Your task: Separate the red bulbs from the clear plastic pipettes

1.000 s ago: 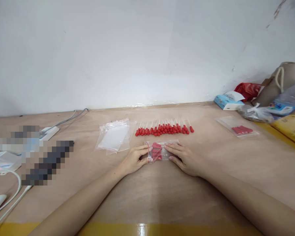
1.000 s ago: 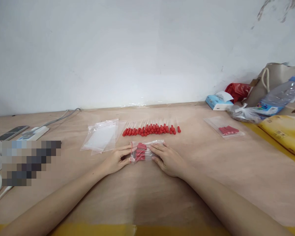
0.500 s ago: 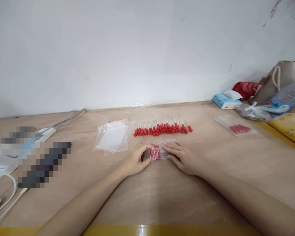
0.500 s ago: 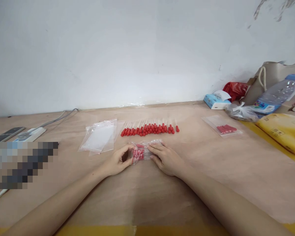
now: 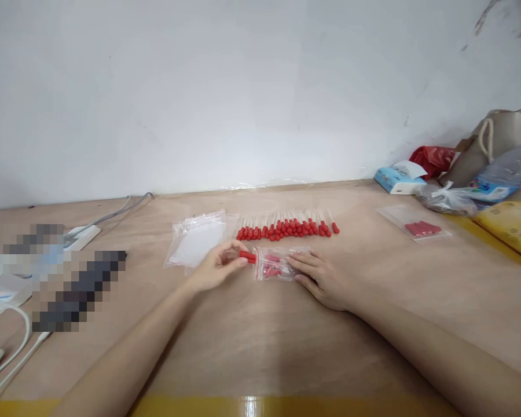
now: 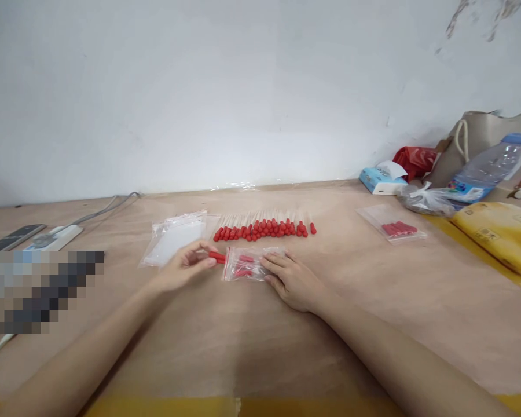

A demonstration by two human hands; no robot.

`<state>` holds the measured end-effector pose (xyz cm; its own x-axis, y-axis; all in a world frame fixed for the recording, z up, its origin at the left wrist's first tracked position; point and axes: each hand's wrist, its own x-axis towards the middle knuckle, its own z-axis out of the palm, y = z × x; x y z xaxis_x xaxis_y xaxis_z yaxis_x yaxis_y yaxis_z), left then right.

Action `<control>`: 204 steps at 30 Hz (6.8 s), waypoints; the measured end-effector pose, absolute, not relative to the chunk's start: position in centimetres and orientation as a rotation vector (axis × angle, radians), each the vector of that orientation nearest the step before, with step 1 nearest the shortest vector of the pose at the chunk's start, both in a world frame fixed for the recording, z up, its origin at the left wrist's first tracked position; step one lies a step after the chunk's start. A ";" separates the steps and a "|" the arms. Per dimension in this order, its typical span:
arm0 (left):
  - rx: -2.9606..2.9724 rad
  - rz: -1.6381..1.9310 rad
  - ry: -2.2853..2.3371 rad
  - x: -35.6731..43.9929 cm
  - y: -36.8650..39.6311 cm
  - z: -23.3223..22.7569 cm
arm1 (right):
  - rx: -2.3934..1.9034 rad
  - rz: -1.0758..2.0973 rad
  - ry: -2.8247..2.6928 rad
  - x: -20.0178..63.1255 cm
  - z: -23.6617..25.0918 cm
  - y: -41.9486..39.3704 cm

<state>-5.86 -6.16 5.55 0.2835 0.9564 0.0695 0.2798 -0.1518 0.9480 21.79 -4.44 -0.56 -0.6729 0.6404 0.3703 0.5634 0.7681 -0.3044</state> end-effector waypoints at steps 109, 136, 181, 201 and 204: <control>2.544 1.219 1.547 -1.3 -1.5 5.3 | -0.893 0.283 -2.499 21.8 0.0 -4.6; 1.508 1.372 1.323 -9.0 -5.4 5.7 | -0.913 0.257 -2.532 21.8 -0.3 -4.5; 2.589 0.279 1.316 -3.4 -8.2 2.5 | -0.909 0.339 -2.859 22.3 0.9 -4.8; 2.076 0.717 1.559 -4.0 -6.4 1.8 | -1.962 0.342 -1.693 27.3 0.3 4.9; 1.926 1.001 1.656 -5.0 -6.2 2.4 | -1.940 0.355 -1.726 26.6 0.4 5.1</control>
<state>-5.02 -6.19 2.42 0.0370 0.9666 0.2534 0.6735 -0.2115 0.7083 26.62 5.14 0.38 0.1556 0.9778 0.1404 0.8433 -0.0575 -0.5344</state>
